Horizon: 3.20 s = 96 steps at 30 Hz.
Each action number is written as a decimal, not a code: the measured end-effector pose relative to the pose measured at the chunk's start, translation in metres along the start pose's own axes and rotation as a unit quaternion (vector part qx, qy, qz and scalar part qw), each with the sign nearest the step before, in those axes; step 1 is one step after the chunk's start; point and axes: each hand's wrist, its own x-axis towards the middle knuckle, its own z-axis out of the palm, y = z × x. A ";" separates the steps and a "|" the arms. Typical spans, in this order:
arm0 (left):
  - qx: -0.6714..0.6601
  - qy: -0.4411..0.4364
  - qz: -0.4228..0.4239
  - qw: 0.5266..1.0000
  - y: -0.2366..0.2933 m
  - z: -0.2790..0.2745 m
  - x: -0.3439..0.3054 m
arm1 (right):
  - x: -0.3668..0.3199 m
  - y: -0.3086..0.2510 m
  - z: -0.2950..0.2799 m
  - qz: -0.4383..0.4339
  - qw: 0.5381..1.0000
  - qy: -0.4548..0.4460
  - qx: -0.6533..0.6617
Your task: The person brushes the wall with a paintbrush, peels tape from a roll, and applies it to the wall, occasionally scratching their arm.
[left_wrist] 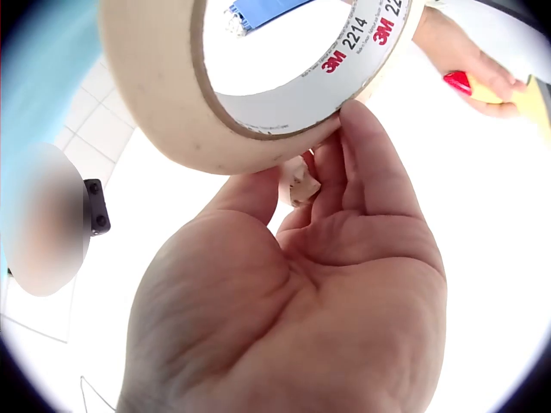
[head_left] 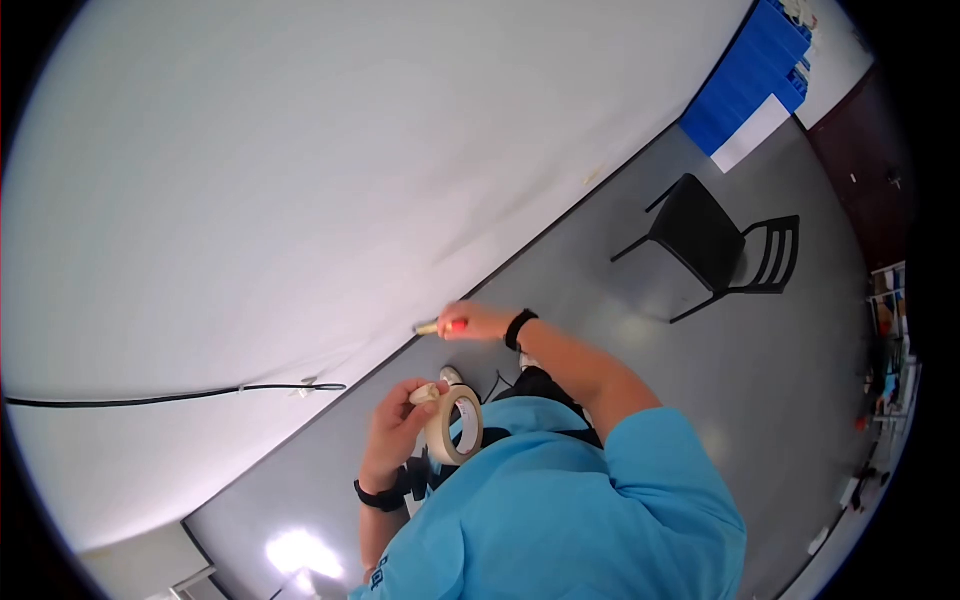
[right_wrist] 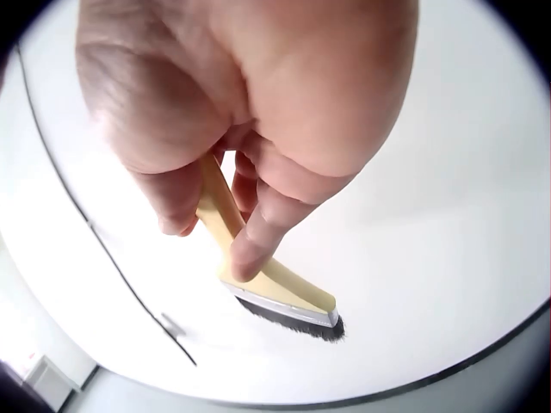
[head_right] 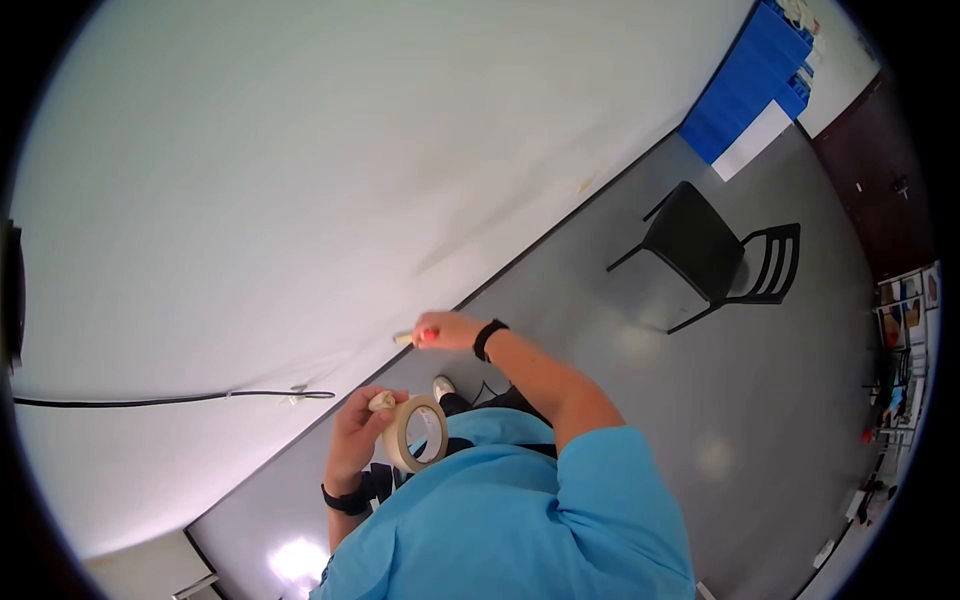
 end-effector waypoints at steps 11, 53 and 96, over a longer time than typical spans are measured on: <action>-0.003 0.026 0.013 1.000 -0.002 -0.008 -0.010 | -0.056 -0.002 -0.144 0.010 0.779 0.617 0.109; -0.048 -0.003 0.023 0.999 -0.007 -0.013 0.002 | 0.037 -0.336 -0.146 -0.438 0.775 0.454 -0.024; -0.075 0.058 0.047 0.994 -0.017 -0.012 -0.014 | 0.091 -0.363 -0.093 -0.536 0.789 0.248 -0.170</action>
